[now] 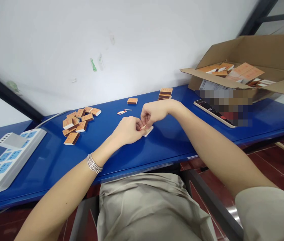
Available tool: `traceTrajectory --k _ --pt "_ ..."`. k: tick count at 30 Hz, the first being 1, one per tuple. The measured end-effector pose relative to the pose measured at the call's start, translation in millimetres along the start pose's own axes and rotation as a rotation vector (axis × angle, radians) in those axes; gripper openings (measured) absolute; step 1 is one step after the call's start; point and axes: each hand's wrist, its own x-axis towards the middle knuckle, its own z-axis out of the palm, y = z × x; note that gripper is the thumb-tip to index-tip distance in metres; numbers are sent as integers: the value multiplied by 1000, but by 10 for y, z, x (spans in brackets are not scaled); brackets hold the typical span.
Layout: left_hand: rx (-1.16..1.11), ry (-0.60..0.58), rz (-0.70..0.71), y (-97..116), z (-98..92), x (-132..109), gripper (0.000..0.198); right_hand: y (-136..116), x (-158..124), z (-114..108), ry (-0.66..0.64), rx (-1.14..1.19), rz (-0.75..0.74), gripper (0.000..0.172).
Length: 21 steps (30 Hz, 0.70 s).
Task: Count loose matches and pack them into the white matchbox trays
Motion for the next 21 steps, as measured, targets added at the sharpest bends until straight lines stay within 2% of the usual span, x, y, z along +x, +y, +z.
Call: traceTrajectory --k 7,12,17,21 --pt "42 -11 40 8 12 -3 28 52 -15 -28 14 56 -6 40" --pt "47 -26 40 -41 -80 -6 27 126 -41 -63 3 79 69 45" --pt "-43 -159 0 -103 -177 -11 37 123 -46 -49 -52 142 74 40" --pt "-135 -212 3 -124 -189 11 21 80 -34 -27 -62 154 82 38"
